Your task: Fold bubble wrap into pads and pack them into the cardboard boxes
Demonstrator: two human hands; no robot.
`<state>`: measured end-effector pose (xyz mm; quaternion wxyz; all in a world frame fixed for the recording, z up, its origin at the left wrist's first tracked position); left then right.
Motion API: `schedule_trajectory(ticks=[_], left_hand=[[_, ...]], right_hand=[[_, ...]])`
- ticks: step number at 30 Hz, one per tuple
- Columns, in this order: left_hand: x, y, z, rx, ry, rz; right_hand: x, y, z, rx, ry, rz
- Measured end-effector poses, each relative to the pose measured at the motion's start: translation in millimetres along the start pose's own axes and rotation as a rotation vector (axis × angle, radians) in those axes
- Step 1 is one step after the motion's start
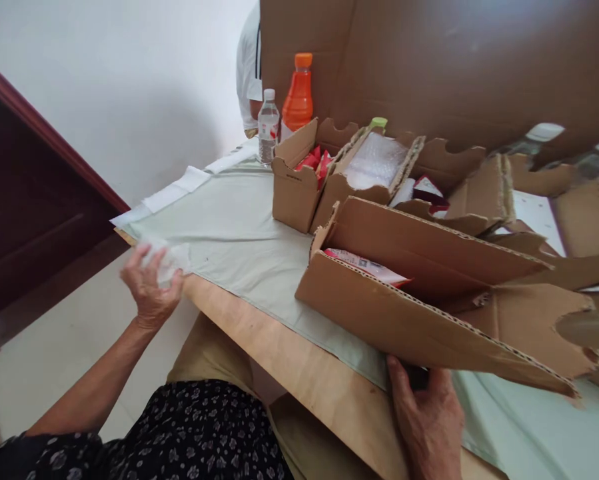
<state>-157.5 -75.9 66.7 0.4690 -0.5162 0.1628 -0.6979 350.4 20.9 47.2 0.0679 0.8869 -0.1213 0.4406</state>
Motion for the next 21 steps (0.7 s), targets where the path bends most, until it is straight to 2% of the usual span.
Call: schedule_trajectory(ticks=[2,4,6,7,11,14,17,19,21], left_hand=[[11.5,-10,-22,0.103,-0.053,0.065],[9.6,-18,-44,0.239,-0.022,-0.057],[-2.1,-20,-58,0.364,0.104,-0.231],[-8.0,-20,-62,0.415,0.172,-0.272],[-17.3,-12,-66,0.582,0.352,-0.182],[-9.3,-9,-56,0.657,0.507,-0.120],[2.4,-6,-29,0.696,0.703,-0.117],[4.5,0,-4,0.732,0.842,-0.185],[0.1,9,23,0.792,0.978,-0.310]], right_hand=[[0,-1,1,0.000,0.007,0.007],[-1,-2,2,-0.004,0.003,-0.004],[-1,-2,0,-0.009,0.000,-0.015],[-1,-1,-1,-0.006,-0.001,-0.013],[2,2,-5,0.024,-0.010,0.010],[1,-1,-4,0.030,-0.006,0.013],[-4,-9,-5,0.071,0.019,0.031],[-8,-14,-9,0.129,0.026,0.049],[-10,-13,-13,0.168,0.016,0.063]])
Point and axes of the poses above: each hand's wrist, its own y-axis away from the middle knuckle, its own x-axis out of the back of the hand, z = x × y, the point moved 4 cm from there along -y, towards the middle knuckle, and after that the axes turned 3 degrees about -y, right-handed, at the moved point
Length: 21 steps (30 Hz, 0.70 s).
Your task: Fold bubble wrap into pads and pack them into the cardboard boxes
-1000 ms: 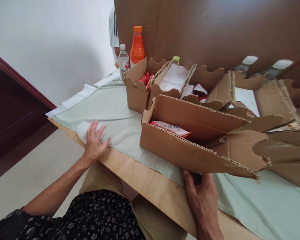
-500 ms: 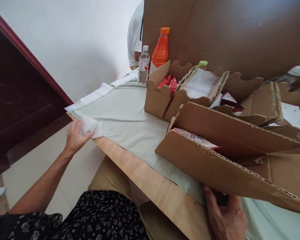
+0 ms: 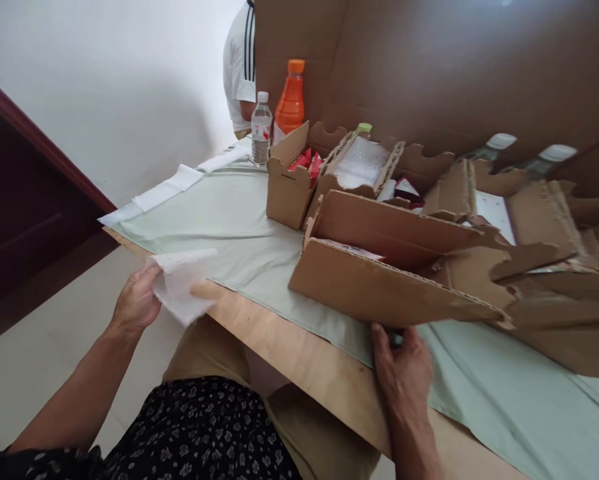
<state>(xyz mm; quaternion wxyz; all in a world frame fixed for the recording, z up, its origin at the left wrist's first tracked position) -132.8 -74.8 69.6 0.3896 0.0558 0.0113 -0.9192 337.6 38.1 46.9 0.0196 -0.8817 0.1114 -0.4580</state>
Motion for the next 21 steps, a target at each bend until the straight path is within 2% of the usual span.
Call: schedule_trajectory(ticks=[2,4,6,7,8,10,12,15,18,21], left_hand=[[-24.4,16,-7,0.126,0.080,-0.128],[-47.7,30,-17,0.254,0.145,-0.264],[-69.2,44,-27,0.356,0.184,-0.390],[-79.4,51,-32,0.396,0.195,-0.442],[-89.4,59,-35,0.428,0.202,-0.488],[-108.7,75,-39,0.459,0.192,-0.573],[-126.8,95,-38,0.469,0.180,-0.704],[-145.2,123,-33,0.478,0.169,-0.959],[-148.4,136,-33,0.517,0.130,-1.123],[-143.3,133,-36,0.595,0.061,-1.205]], right_hand=[[5,10,-7,0.042,-0.036,0.069],[17,32,-19,0.129,-0.079,0.216],[28,61,-36,0.259,-0.123,0.342],[31,76,-47,0.347,-0.152,0.344],[30,91,-59,0.446,-0.186,0.302],[19,113,-80,0.620,-0.237,0.126],[0,126,-93,0.699,-0.244,-0.066],[-26,126,-94,0.674,-0.267,-0.213],[-32,117,-83,0.585,-0.367,-0.182],[-23,107,-69,0.402,-0.510,-0.140]])
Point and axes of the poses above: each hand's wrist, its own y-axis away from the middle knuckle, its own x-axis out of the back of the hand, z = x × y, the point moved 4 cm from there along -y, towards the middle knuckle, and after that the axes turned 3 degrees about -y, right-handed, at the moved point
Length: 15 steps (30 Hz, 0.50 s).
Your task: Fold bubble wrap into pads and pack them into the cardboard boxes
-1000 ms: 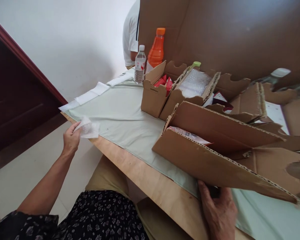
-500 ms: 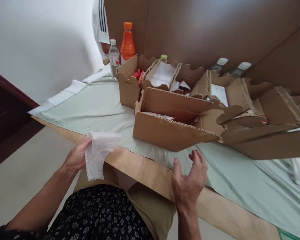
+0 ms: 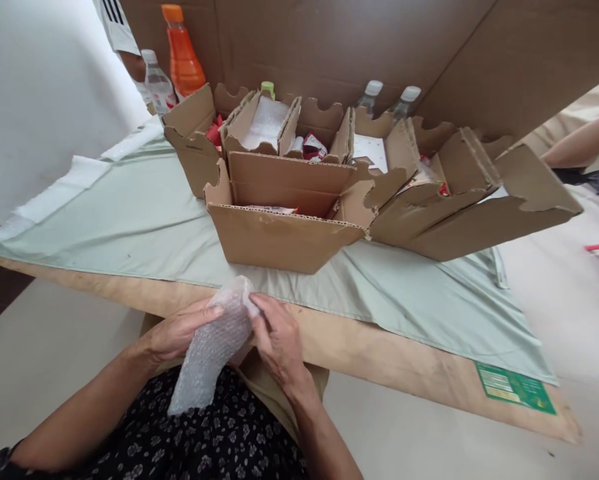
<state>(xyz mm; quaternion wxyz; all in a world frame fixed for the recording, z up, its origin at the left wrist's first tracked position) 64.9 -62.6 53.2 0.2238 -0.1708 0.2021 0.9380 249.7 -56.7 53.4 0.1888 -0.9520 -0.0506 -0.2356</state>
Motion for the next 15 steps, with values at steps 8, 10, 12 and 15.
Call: schedule_trajectory(ticks=[8,10,12,15], left_hand=[[15.8,23,1,0.311,-0.398,-0.259],[25.7,29,5,0.331,-0.460,-0.232],[38.1,30,15,0.293,-0.525,-0.139],[53.7,24,34,0.192,-0.675,0.038]], right_hand=[[75,-1,24,-0.351,-0.343,0.467],[88,3,30,-0.382,-0.356,0.565],[96,8,32,-0.386,-0.308,0.612],[96,13,34,-0.376,-0.185,0.583]])
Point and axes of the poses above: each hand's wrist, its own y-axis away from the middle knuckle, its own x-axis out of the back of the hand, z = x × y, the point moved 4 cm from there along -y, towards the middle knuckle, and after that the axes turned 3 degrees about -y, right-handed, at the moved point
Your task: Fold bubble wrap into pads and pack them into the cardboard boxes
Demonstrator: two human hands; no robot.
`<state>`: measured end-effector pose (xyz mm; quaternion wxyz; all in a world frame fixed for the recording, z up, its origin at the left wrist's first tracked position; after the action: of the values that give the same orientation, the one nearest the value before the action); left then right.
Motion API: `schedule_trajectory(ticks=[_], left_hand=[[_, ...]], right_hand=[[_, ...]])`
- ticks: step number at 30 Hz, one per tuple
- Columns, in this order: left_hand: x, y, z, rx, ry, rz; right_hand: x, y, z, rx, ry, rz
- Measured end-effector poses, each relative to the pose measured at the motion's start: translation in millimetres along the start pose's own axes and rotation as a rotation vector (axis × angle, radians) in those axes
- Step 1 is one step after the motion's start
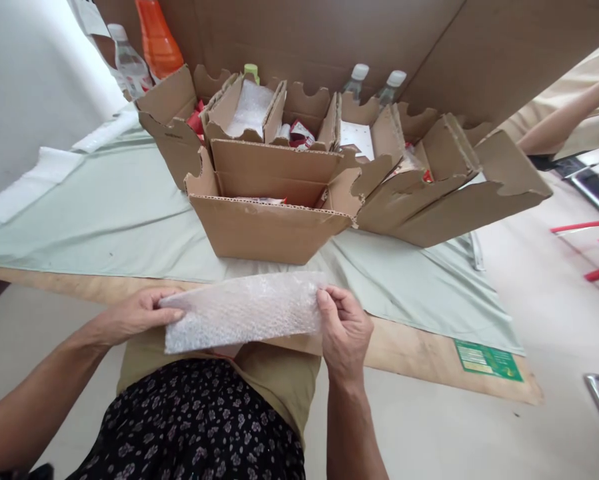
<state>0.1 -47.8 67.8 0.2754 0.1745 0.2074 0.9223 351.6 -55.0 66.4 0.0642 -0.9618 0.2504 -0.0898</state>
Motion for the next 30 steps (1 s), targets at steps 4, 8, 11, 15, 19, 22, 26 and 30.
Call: schedule_trajectory(ticks=[4,8,11,15,19,22,26,30], left_hand=[[22.9,-11,8,-0.064,-0.333,0.387],[27.4,-11,5,-0.154,-0.643,0.827],[8.0,-6,8,-0.368,-0.787,0.992],[-41.6,-18,19,-0.585,-0.933,0.805],[-73.9,-46,21,-0.532,-1.058,0.577],[-77.0,-58,14,-0.476,-1.117,0.525],[-74.1,-59,9,-0.471,-1.144,0.538],[-74.7,-58,10,-0.462,-1.144,0.549]], right_hand=[[-2,3,13,0.130,0.258,-0.037],[0,5,22,0.412,0.548,-0.038],[-1,11,19,0.544,0.636,-0.026],[-33,26,3,0.631,0.712,-0.183],[-82,41,-3,0.717,0.833,-0.417],[-101,44,4,0.720,0.893,-0.518],[-96,40,15,0.653,0.947,-0.516],[-81,35,19,0.635,0.977,-0.519]])
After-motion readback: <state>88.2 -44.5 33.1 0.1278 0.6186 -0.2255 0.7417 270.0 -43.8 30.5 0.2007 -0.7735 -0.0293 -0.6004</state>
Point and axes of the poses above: each hand's wrist, its own y-axis away from the middle knuckle, its own x-axis out of the back of the hand, z = x × y, the point moved 4 cm from there along -y, towards the middle knuckle, and after that the axes turned 3 degrees about -y, right-handed, at the moved point
